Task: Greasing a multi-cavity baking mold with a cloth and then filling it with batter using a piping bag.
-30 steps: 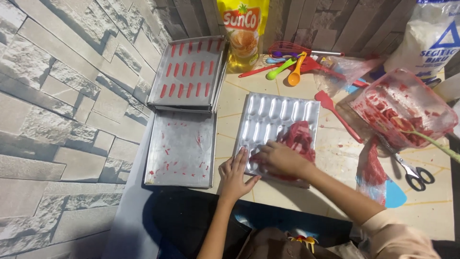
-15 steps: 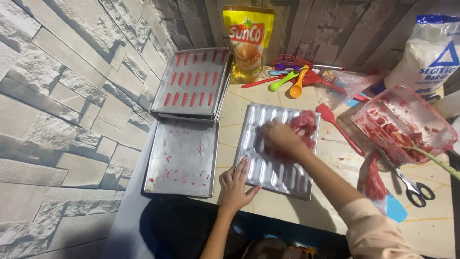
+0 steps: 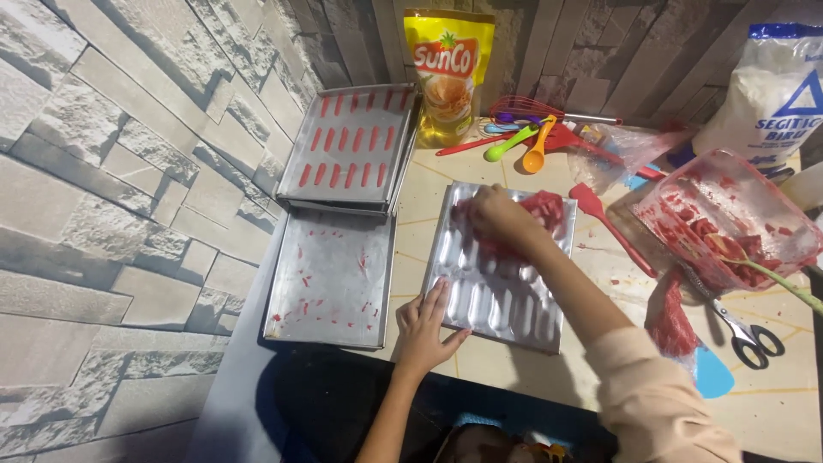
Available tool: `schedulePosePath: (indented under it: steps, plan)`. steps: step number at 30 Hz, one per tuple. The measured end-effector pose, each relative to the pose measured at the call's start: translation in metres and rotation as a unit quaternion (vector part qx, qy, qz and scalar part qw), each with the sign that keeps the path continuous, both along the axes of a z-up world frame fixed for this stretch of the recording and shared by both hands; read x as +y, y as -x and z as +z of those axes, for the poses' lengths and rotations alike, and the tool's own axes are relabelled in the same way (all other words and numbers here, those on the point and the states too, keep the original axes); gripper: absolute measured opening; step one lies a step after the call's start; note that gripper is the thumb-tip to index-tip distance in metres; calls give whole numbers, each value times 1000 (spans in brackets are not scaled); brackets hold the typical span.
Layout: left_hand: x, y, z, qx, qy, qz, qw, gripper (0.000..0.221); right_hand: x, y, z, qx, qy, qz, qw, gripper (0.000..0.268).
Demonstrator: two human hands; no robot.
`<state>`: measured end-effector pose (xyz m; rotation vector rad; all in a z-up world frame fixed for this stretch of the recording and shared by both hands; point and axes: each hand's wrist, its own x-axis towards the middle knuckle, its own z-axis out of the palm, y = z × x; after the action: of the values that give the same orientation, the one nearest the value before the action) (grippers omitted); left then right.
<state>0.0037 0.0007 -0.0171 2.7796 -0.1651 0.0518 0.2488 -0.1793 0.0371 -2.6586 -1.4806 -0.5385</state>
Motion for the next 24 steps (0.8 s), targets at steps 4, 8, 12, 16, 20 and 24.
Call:
schedulePosePath:
  steps: [4,8,12,16,20,24]
  plan:
    - [0,0,4,18,21,4,1000,92,35,17,4,208,-62,-110,970,28]
    - [1,-1,-11,29,16,10,999,91,29,72,8,80,-32,5,996,23]
    - [0,-1,-15,40,48,1,998,88,-1,114,5,139,-27,91,986,23]
    - [2,0,4,52,49,-2,997,91,-28,120,26,166,-11,105,980,24]
    - [0,2,10,51,25,-4,998,90,-49,81,37,71,-21,18,997,22]
    - [0,1,13,50,3,-3,999,89,-69,22,-3,-45,53,-58,996,18]
